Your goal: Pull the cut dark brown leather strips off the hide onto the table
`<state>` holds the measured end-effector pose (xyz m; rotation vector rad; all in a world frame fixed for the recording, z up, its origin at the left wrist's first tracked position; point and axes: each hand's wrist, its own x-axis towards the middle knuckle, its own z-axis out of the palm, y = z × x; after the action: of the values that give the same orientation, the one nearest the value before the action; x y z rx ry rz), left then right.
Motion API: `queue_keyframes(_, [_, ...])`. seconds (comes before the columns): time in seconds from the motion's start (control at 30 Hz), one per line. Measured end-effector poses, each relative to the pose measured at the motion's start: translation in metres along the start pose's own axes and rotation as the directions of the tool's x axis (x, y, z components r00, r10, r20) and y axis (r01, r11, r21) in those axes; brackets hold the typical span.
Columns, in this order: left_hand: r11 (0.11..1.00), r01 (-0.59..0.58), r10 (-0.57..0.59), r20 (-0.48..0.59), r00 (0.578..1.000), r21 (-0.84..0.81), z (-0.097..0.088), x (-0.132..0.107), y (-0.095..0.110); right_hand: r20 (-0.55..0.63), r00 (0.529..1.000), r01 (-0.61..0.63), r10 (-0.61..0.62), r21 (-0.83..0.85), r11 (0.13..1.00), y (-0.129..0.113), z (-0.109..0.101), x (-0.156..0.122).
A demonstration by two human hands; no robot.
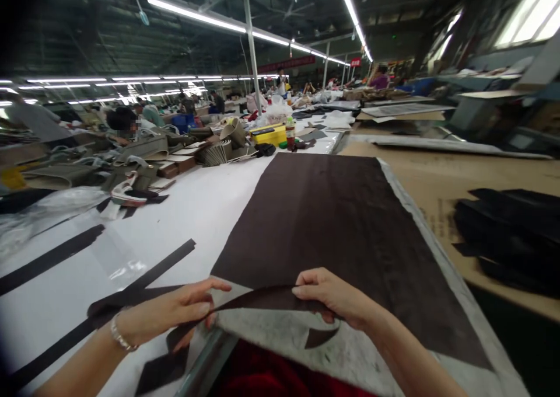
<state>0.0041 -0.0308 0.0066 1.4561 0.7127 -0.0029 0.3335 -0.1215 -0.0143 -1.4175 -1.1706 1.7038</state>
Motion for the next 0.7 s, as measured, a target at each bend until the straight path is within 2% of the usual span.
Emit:
queue_keyframes(0.03, [0.999,0.022,-0.023,0.041,0.999,0.023,0.003,0.003,-0.001,0.001,1.000,-0.012,0.012,-0.002,1.000,0.005,-0.005,-0.005])
queue_keyframes(0.1, [0.990,0.045,-0.053,0.056,0.997,0.131,0.008,0.008,-0.005,-0.013,0.999,-0.038,0.038,-0.011,0.999,0.015,-0.014,-0.016])
queue_keyframes(0.17, [0.957,0.058,-0.058,-0.011,0.998,0.285,0.012,0.013,-0.009,-0.039,0.998,-0.058,0.058,-0.010,0.998,0.024,-0.023,-0.027])
queue_keyframes(0.23, [0.921,0.104,-0.060,-0.128,0.990,0.374,0.014,0.018,-0.013,-0.057,0.996,-0.070,0.070,-0.005,0.998,0.034,-0.034,-0.038])
queue_keyframes(0.3, [0.936,0.151,-0.099,-0.174,0.980,0.319,0.014,0.022,-0.014,-0.066,0.995,-0.077,0.077,0.002,0.997,0.046,-0.045,-0.049])
queue_keyframes(0.4, [0.975,0.187,-0.178,-0.087,0.980,0.119,0.009,0.026,-0.013,-0.093,0.992,-0.084,0.083,-0.006,0.996,0.067,-0.061,-0.065])
queue_keyframes(0.47, [0.976,0.208,-0.202,-0.093,0.975,0.057,0.002,0.029,-0.014,-0.124,0.989,-0.090,0.086,-0.025,0.996,0.082,-0.071,-0.076])
queue_keyframes(0.57, [0.966,0.254,-0.238,-0.202,0.950,0.055,-0.011,0.034,-0.021,-0.158,0.983,-0.104,0.095,-0.051,0.993,0.103,-0.086,-0.092])
queue_keyframes(0.7, [0.946,0.290,-0.233,-0.310,0.922,0.149,-0.024,0.038,-0.035,-0.187,0.981,-0.071,0.048,-0.118,0.991,0.126,-0.101,-0.117])
